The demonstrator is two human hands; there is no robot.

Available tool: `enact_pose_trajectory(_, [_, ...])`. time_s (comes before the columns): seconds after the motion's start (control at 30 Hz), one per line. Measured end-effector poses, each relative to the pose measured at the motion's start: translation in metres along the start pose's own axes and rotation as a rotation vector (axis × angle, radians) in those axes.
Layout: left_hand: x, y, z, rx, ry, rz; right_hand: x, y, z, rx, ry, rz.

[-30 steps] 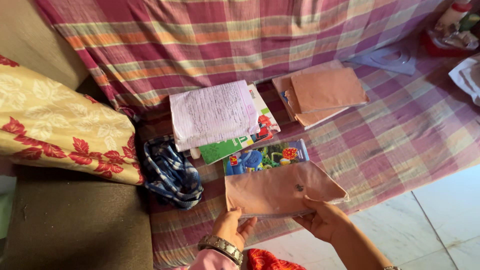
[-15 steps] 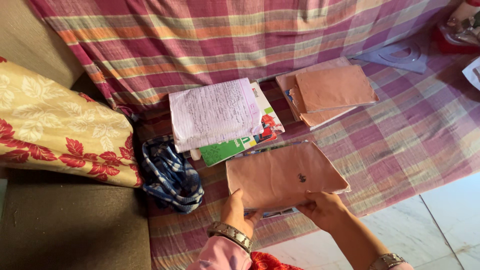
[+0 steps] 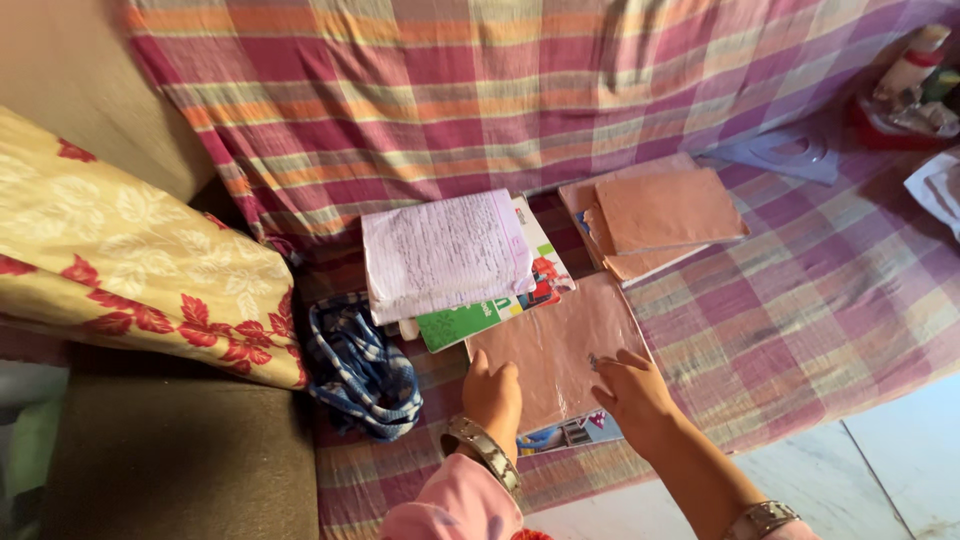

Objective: The person repeatedly takes books and notebooks from a wall shelf and places them onto a nearby bed. The person handles items one at a time, stacking them in a growing pile on the bed surface.

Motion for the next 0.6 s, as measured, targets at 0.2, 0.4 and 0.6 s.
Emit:
enact_pose_trajectory(0.2, [-0.041, -0.082, -0.044, 0.070, -0.017, 0.613, 0.068, 0.073, -0.075, -0.525, -0.088, -0.605])
enact_pose_trajectory(0.4, [-0.096, -0.170, -0.100, 0.247, -0.147, 0.869, 0.118, 0.119, -0.131, -0.847, -0.043, -0.977])
enact_pose_trajectory(0.6, [-0.162, -0.237, -0.149, 0.488, -0.258, 0.912, 0.141, 0.162, -0.169, -1.009, -0.002, -1.058])
Point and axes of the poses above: each hand's wrist, its own z-axis towards the middle knuckle, its own x-axis out of the palm, y = z × x, the point moved 7 cm from there along z, towards the middle knuckle, and after that the axes turned 13 degrees about z, right-handed, at the moved point
